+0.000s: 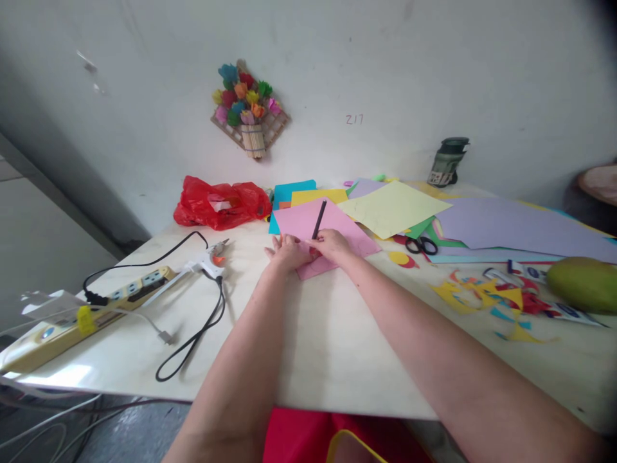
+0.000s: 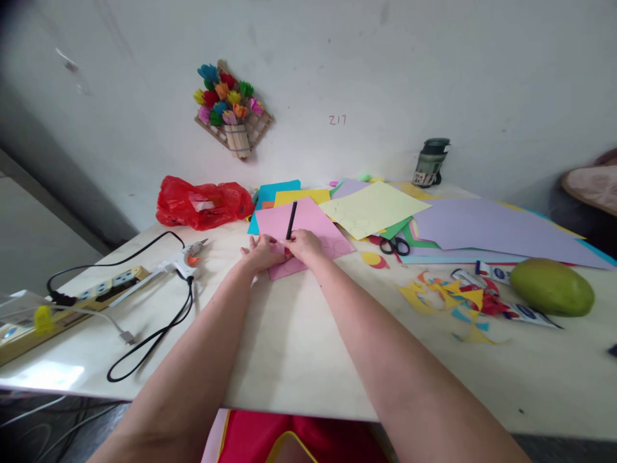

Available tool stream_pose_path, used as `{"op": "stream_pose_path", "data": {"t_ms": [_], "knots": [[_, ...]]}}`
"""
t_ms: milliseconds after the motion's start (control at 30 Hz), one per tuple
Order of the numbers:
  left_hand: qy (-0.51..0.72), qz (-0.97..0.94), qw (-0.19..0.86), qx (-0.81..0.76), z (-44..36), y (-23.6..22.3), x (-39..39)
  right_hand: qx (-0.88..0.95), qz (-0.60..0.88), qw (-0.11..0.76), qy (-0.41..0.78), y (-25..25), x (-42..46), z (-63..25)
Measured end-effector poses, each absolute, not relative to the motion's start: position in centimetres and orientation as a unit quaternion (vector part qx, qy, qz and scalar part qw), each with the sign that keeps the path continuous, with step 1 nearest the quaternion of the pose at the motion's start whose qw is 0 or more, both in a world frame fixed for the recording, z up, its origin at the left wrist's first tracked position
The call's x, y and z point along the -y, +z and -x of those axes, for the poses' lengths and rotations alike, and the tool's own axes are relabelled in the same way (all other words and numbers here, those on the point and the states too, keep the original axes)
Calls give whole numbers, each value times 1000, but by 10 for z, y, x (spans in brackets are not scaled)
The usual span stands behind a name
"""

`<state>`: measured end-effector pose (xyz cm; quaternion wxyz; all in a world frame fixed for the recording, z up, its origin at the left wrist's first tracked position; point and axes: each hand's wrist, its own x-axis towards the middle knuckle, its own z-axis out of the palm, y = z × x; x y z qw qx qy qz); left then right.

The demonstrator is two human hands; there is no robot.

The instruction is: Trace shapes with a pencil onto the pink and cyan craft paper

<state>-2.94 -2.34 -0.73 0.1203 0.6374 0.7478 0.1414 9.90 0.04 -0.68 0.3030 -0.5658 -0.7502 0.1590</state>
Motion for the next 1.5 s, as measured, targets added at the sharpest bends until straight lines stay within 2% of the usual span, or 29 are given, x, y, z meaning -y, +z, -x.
{"op": "stream_pose_path", "data": {"t_ms": [333, 667, 1500], "knots": [[124, -715, 97, -681, 37, -3, 28, 751, 556, 305, 183, -9, -3, -100], [42, -739, 153, -654, 41, 13, 34, 752, 561, 300, 172, -8, -3, -100], [40, -745, 171, -644, 47, 13, 34, 760, 553, 292, 177, -5, 0, -103]]}}
